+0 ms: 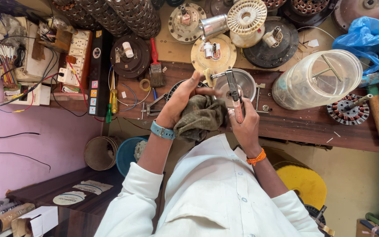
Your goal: The person disassembles a stainless steel mixer grinder jar at a cluttered repair workbench, separates the blade assembly from the jar base, wipes components with a cloth, and uses pliers to work on the blade coupling. A second person briefly assists by holding the jar.
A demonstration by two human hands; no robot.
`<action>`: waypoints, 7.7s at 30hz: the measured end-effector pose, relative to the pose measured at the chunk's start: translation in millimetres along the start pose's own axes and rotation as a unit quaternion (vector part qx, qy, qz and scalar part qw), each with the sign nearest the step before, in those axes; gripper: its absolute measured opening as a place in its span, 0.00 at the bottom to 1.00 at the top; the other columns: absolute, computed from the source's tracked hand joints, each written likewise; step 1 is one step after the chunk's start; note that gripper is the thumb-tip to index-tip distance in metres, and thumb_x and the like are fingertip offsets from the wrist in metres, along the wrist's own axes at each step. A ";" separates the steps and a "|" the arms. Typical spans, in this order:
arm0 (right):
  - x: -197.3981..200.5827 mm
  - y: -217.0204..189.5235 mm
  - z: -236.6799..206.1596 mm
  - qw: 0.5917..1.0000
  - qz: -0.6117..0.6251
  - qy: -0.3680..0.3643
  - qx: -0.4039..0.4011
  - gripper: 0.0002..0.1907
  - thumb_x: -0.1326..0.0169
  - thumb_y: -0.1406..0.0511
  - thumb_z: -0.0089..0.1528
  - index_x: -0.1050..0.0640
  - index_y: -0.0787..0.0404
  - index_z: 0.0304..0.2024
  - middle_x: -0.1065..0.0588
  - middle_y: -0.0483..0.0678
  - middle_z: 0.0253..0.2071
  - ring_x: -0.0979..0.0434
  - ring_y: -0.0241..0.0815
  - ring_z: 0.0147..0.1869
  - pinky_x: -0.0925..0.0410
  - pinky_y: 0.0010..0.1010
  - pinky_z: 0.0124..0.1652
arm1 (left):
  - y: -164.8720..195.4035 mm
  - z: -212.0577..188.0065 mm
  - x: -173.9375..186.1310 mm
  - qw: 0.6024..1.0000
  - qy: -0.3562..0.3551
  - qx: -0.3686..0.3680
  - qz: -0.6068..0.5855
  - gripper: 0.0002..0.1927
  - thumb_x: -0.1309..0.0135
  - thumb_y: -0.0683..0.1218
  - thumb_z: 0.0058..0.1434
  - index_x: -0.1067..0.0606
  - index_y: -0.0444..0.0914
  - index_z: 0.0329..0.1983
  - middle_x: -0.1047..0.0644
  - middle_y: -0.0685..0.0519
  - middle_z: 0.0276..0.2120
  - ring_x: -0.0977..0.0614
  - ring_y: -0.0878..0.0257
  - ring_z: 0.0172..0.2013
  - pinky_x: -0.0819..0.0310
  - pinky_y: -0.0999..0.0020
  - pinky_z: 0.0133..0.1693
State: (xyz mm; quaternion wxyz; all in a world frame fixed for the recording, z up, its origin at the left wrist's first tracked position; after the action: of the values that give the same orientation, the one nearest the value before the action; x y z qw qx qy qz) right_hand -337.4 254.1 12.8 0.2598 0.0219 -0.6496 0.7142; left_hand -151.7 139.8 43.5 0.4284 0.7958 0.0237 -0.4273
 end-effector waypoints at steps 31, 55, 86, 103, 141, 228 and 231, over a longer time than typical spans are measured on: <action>-4.4 8.0 -7.3 1.000 0.006 -0.021 0.019 0.19 0.43 0.68 0.64 0.27 0.69 0.55 0.23 0.61 0.44 0.21 0.57 0.47 0.29 0.42 0.49 | -3.2 -22.6 -20.4 0.991 0.034 -0.104 0.073 0.36 0.42 0.52 0.68 0.42 0.39 0.74 0.25 0.42 0.58 0.21 0.58 0.55 0.23 0.58 0.57; -4.0 2.9 -12.9 0.999 0.020 -0.031 0.027 0.18 0.43 0.68 0.64 0.28 0.69 0.55 0.23 0.59 0.43 0.21 0.52 0.46 0.30 0.39 0.49 | -6.9 -36.0 -22.3 0.992 0.030 -0.110 0.059 0.36 0.46 0.53 0.69 0.46 0.42 0.76 0.29 0.40 0.63 0.22 0.55 0.59 0.23 0.56 0.58; 67.3 210.4 -119.9 0.809 0.264 -0.019 -0.524 0.10 0.49 0.64 0.66 0.28 0.62 0.48 0.23 0.51 0.43 0.22 0.42 0.41 0.23 0.42 0.36 | -6.8 -108.7 47.9 0.915 0.181 -0.235 -0.273 0.26 0.60 0.56 0.76 0.35 0.45 0.75 0.28 0.45 0.65 0.24 0.46 0.63 0.27 0.41 0.63; 116.1 188.9 -125.9 0.847 0.216 0.009 -0.486 0.29 0.53 0.70 0.67 0.37 0.55 0.71 0.25 0.51 0.50 0.20 0.45 0.39 0.21 0.38 0.35 | -5.3 -148.9 76.0 0.884 0.153 -0.274 -0.345 0.31 0.62 0.64 0.77 0.34 0.42 0.73 0.30 0.42 0.61 0.25 0.44 0.62 0.29 0.39 0.63; 18.4 -47.8 36.7 0.984 -0.036 -0.153 0.084 0.24 0.37 0.70 0.61 0.25 0.66 0.59 0.25 0.55 0.58 0.20 0.44 0.52 0.27 0.32 0.51 | -74.3 -13.0 -8.8 0.959 -0.026 0.036 -0.280 0.34 0.66 0.60 0.78 0.41 0.34 0.77 0.33 0.43 0.69 0.27 0.54 0.65 0.31 0.59 0.66; -57.4 170.0 -170.9 0.831 -0.078 -0.509 -0.209 0.09 0.48 0.67 0.72 0.21 0.65 0.50 0.19 0.52 0.42 0.22 0.35 0.36 0.28 0.26 0.35 | -478.3 -522.1 40.2 0.678 0.719 0.016 0.150 0.16 0.42 0.53 0.64 0.21 0.39 0.50 0.17 0.47 0.39 0.16 0.59 0.39 0.21 0.62 0.43; -84.9 141.1 -188.6 0.842 -0.118 -0.513 -0.119 0.09 0.49 0.68 0.73 0.20 0.65 0.52 0.19 0.51 0.43 0.22 0.34 0.37 0.30 0.25 0.36 | -538.9 -571.5 12.4 0.659 0.752 -0.006 0.016 0.14 0.43 0.52 0.65 0.22 0.39 0.48 0.17 0.49 0.39 0.18 0.60 0.33 0.21 0.63 0.37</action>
State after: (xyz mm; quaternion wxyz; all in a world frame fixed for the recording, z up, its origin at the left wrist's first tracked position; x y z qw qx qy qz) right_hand -262.6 399.2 -177.1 -0.0275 0.4303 -0.7624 0.4824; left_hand 15.7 877.5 -168.7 0.2759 0.8434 0.3278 0.3241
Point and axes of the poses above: each hand's wrist, its own z-axis towards the middle knuckle, its own x-axis out of the back of the hand, y = z × x, the point moved 2 cm from there along z, towards the middle knuckle
